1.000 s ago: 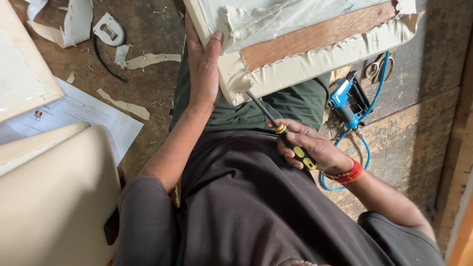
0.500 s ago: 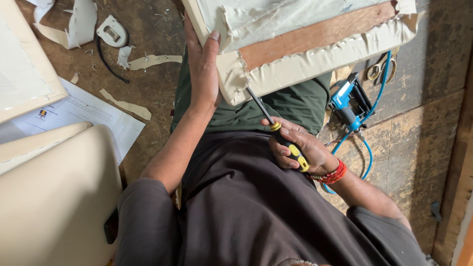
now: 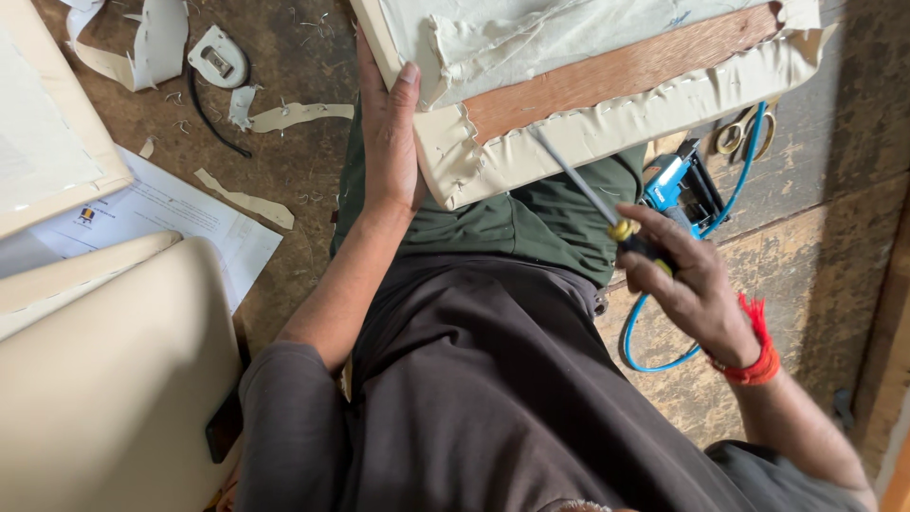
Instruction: The person removes old fabric and staples from a wooden frame using a screwdriver, scissors, and pliers. They pry up staples, cut away fabric strips, and pull out remaining staples while working on the frame resting on their lap.
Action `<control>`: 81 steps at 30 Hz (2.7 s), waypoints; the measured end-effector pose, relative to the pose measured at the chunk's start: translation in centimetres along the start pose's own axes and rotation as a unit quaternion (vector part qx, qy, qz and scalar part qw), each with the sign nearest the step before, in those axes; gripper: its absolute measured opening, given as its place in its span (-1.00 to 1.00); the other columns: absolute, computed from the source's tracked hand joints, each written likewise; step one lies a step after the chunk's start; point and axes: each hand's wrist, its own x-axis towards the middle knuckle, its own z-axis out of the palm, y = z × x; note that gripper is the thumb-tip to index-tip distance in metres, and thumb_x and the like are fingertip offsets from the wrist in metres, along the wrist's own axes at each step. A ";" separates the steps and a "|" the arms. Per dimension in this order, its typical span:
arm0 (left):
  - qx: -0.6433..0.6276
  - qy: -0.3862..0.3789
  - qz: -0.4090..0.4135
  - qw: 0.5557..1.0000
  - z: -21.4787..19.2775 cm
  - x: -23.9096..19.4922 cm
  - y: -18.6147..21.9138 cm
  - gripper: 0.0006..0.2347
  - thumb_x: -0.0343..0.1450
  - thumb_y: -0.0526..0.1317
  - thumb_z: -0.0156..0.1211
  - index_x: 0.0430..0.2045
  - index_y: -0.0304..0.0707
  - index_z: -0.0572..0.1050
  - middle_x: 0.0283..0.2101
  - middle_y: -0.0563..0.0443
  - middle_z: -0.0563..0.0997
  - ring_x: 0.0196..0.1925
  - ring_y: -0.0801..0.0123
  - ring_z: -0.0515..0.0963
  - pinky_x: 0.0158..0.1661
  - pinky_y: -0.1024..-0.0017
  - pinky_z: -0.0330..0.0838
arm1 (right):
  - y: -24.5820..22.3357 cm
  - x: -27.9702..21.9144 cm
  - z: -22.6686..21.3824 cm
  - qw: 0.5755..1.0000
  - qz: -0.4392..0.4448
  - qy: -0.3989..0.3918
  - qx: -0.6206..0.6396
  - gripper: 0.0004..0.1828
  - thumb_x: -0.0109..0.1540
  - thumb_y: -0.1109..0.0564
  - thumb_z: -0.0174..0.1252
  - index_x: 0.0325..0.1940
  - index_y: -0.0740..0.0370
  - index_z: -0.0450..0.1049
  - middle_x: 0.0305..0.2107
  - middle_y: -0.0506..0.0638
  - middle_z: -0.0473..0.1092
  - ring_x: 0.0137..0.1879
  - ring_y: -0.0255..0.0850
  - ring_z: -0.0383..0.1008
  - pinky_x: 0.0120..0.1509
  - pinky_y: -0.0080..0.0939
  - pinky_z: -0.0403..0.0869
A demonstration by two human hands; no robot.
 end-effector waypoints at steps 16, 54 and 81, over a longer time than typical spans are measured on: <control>0.033 0.034 -0.007 0.999 1.7 -0.6 0.8 -0.29 0.63 0.16 -0.09 0.58 -0.16 -0.23 0.64 -0.15 -0.17 0.71 0.16 -0.10 0.66 0.15 -0.05 | -3.7 7.0 -3.9 0.968 -0.087 -0.109 -0.210 -0.52 0.27 0.10 0.19 0.28 0.24 0.49 -0.61 0.00 0.51 -0.62 -0.34 0.41 -0.51 -0.27 0.37; -0.073 0.092 -0.064 0.991 1.8 -1.1 -0.7 -0.30 0.61 0.20 -0.29 0.54 -0.35 -0.13 0.56 -0.23 0.06 0.57 0.18 0.15 0.51 0.31 0.10 | -1.9 12.0 -5.8 0.886 -0.183 -0.187 -0.382 -0.52 0.35 -0.13 -0.04 -0.43 0.31 0.46 -0.80 0.00 0.29 -0.67 -0.22 0.30 -0.55 -0.14 0.30; 0.531 -0.105 0.294 0.788 0.9 -3.7 7.0 -0.70 0.40 0.01 0.45 -0.29 -0.24 0.57 -0.11 0.01 0.40 -0.02 0.22 0.37 0.02 0.28 0.33 | 1.6 6.6 -3.5 0.978 -0.043 -0.178 -0.101 -0.45 0.38 -0.22 -0.16 -0.40 0.23 0.47 -0.71 -0.09 0.34 -0.64 -0.31 0.34 -0.55 -0.22 0.36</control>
